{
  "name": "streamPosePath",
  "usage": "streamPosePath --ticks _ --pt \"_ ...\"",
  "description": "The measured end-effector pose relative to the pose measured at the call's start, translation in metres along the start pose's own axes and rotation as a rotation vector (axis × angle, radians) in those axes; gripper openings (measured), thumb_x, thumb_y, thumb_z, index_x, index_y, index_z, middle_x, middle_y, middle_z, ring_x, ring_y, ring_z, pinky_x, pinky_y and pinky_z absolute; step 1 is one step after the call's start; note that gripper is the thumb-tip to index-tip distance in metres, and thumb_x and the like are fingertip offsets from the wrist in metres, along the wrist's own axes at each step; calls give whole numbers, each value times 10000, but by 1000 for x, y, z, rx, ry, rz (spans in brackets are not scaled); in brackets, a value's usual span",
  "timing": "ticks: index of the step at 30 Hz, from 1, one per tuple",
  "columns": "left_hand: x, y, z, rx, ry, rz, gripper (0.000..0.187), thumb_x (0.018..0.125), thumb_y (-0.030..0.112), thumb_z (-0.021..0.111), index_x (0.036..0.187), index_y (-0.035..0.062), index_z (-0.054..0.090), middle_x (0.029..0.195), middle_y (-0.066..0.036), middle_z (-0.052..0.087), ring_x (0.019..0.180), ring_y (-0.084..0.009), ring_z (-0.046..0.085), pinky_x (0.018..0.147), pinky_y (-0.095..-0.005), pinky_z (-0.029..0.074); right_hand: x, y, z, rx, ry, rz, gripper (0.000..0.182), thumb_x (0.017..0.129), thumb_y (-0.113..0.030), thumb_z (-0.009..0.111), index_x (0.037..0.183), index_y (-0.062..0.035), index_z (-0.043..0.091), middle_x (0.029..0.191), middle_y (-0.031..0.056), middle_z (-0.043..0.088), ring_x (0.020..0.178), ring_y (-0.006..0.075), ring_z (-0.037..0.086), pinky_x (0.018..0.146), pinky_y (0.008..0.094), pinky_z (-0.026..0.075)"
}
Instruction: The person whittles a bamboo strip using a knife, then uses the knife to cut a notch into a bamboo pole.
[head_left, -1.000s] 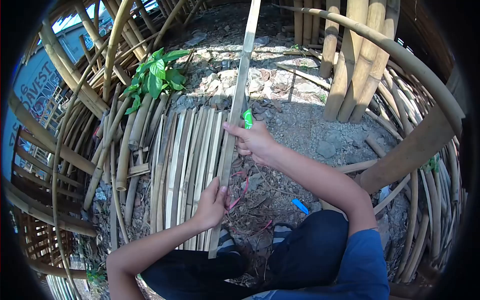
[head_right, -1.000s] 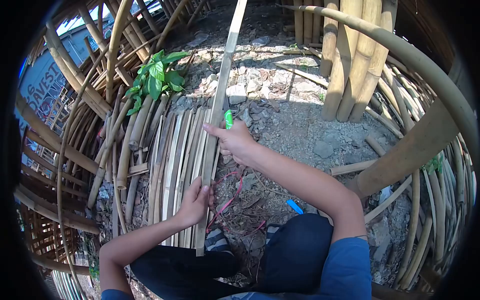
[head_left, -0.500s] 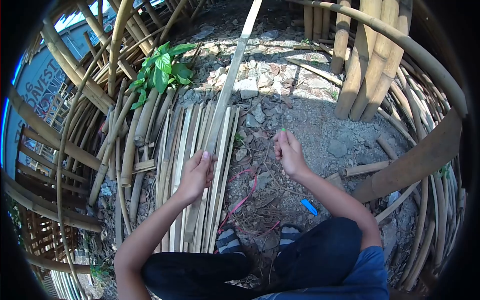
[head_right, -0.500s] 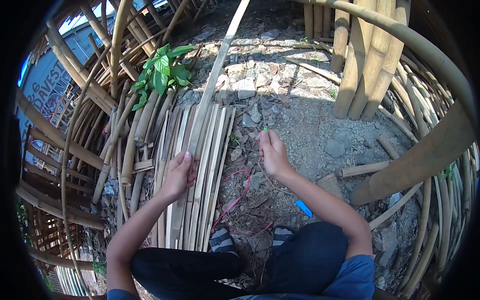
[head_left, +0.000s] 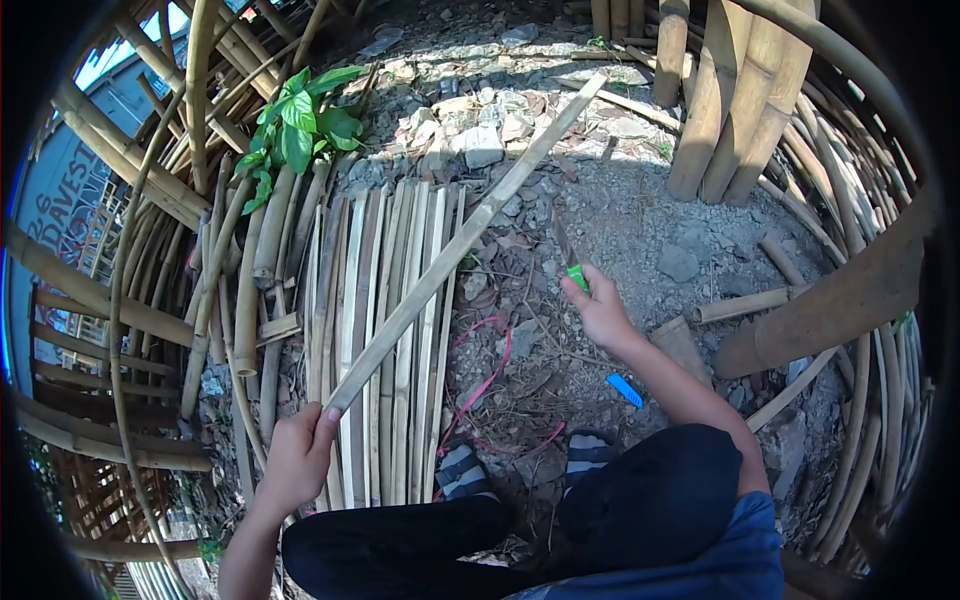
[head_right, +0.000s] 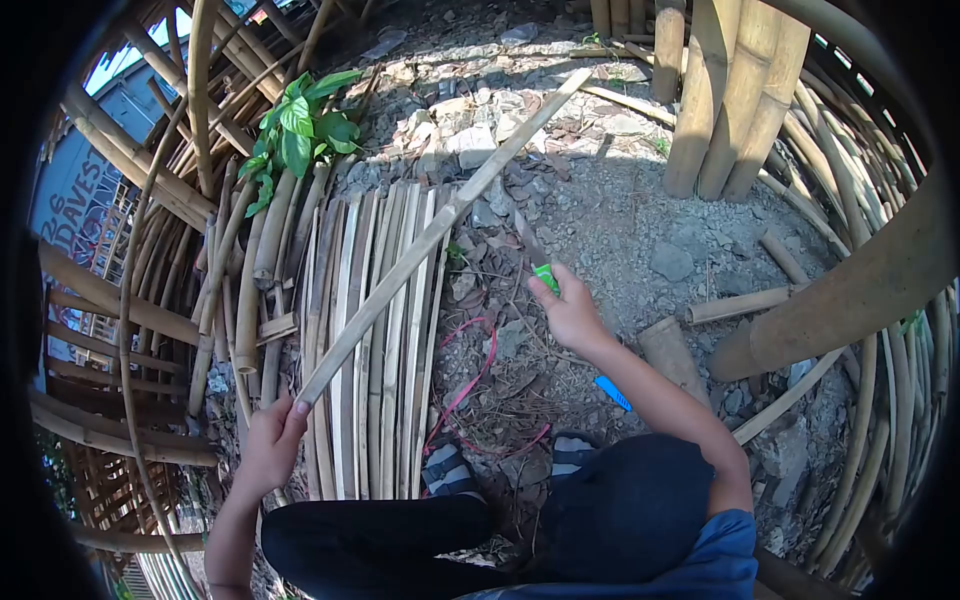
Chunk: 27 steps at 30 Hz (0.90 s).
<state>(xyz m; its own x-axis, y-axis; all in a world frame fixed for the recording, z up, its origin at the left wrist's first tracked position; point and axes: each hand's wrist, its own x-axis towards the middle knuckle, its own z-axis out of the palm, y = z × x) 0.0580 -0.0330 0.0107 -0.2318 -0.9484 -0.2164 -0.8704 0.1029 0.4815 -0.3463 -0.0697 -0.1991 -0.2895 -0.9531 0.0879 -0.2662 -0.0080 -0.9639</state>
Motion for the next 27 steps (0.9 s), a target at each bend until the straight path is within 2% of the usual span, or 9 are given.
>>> streamPosePath --ticks 4,7,9,12,17,19,20,25,27 --pt "-13 3 10 163 -62 23 440 1044 315 546 780 -36 558 607 -247 538 585 -458 547 560 -492 418 -24 6 12 -28 -49 59 264 1041 -302 598 1006 -44 551 825 -21 534 771 85 462 708 276 417" --pt "-9 4 16 152 -149 -15 453 1043 330 543 777 -36 568 617 -253 554 617 -464 582 577 -512 431 -49 -13 21 -24 -183 84 267 1035 -307 603 1025 -46 548 801 -17 526 759 82 477 692 288 426" --pt "-2 1 26 170 -122 8 468 1044 343 536 769 -33 576 618 -254 561 623 -466 588 588 -528 435 -64 -27 32 -69 -351 60 340 1008 -352 612 1031 -19 547 781 175 610 719 301 604 705 427 467" --pt "13 8 37 135 -202 -7 481 1047 366 526 783 -33 583 628 -253 570 629 -461 592 603 -531 441 -83 -28 57 -104 -500 -109 385 1013 -408 587 1040 -25 555 749 195 607 717 371 624 678 456 462" --pt "34 3 67 59 -278 -7 498 1056 385 500 809 -34 604 674 -252 595 668 -433 615 636 -511 461 -98 -15 78 -84 -440 88 460 1035 -476 511 992 -21 566 737 211 603 737 401 628 683 474 458" --pt "43 -7 83 -6 -304 -50 509 1065 418 480 854 -24 619 644 -157 569 615 -263 572 625 -428 455 -102 -1 83 42 -327 202 525 1056 -490 450 905 -2 571 708 212 590 710 408 619 679 480 455" --pt "47 -15 92 15 -317 -17 513 1071 419 462 864 -22 623 643 -144 570 617 -260 571 638 -427 462 -107 3 82 38 -321 212 525 1056 -490 450 905 -2 571 708 212 590 710 408 619 679 480 455" --pt "51 -15 104 41 -372 -23 505 1074 403 458 854 -20 623 617 -133 562 605 -261 580 635 -425 474 -124 4 87 -19 -413 138 518 1081 -433 399 894 14 582 695 220 596 700 432 613 678 482 464" --pt "50 -14 106 46 -385 -70 503 1067 384 461 851 -36 634 721 -251 634 739 -440 644 711 -510 489 -127 -7 91 -17 -445 106 489 1084 -396 404 892 18 579 661 220 593 666 447 622 645 492 472"
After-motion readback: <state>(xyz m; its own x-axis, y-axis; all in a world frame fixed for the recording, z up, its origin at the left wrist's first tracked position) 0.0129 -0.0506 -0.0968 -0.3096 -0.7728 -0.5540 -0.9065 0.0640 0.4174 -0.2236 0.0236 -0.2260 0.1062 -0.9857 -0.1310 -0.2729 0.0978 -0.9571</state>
